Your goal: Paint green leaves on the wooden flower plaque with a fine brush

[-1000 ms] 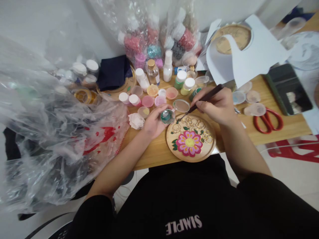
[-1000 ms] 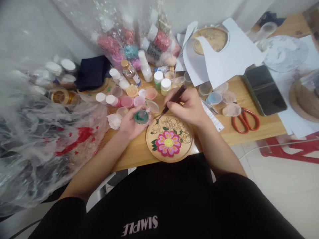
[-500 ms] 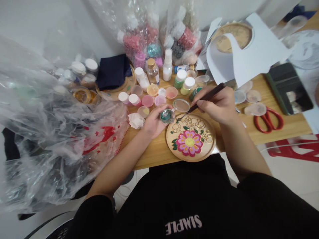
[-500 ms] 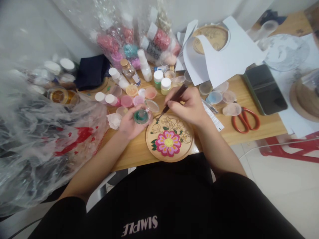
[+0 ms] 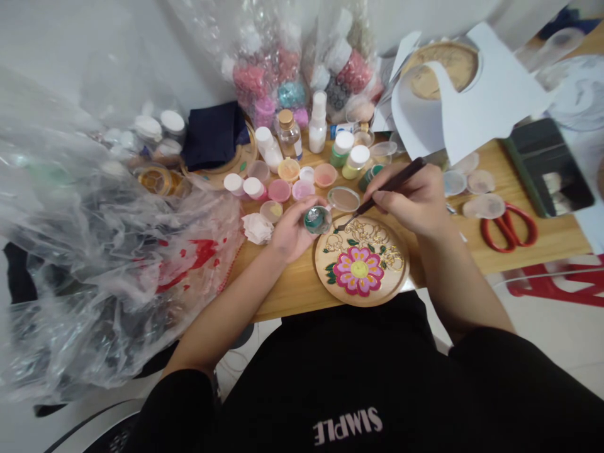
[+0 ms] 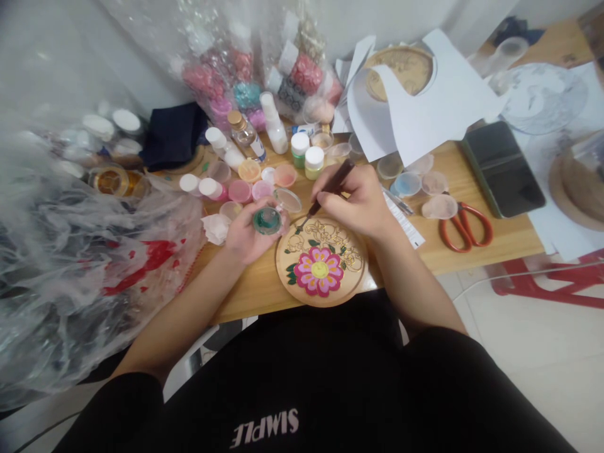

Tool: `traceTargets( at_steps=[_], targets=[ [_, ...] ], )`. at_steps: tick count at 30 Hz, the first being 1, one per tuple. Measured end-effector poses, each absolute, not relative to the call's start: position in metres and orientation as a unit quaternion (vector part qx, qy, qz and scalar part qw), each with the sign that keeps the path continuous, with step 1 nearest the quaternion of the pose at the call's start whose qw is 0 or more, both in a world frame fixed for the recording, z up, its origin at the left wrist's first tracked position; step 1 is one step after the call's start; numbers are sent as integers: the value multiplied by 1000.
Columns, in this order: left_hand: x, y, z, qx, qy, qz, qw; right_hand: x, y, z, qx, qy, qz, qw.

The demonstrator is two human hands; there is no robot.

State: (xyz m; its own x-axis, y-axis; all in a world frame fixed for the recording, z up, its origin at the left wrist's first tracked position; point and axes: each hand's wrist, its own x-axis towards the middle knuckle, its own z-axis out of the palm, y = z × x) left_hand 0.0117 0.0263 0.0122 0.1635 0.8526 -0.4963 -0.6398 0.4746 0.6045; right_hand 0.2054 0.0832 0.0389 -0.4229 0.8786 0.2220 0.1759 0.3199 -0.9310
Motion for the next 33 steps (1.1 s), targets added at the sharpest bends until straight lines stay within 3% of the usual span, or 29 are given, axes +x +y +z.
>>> traceTargets(
  at_steps=[33],
  targets=[
    [11,26,10,132,400,500,757,207,84,35,-341,-718,448,409]
  ],
)
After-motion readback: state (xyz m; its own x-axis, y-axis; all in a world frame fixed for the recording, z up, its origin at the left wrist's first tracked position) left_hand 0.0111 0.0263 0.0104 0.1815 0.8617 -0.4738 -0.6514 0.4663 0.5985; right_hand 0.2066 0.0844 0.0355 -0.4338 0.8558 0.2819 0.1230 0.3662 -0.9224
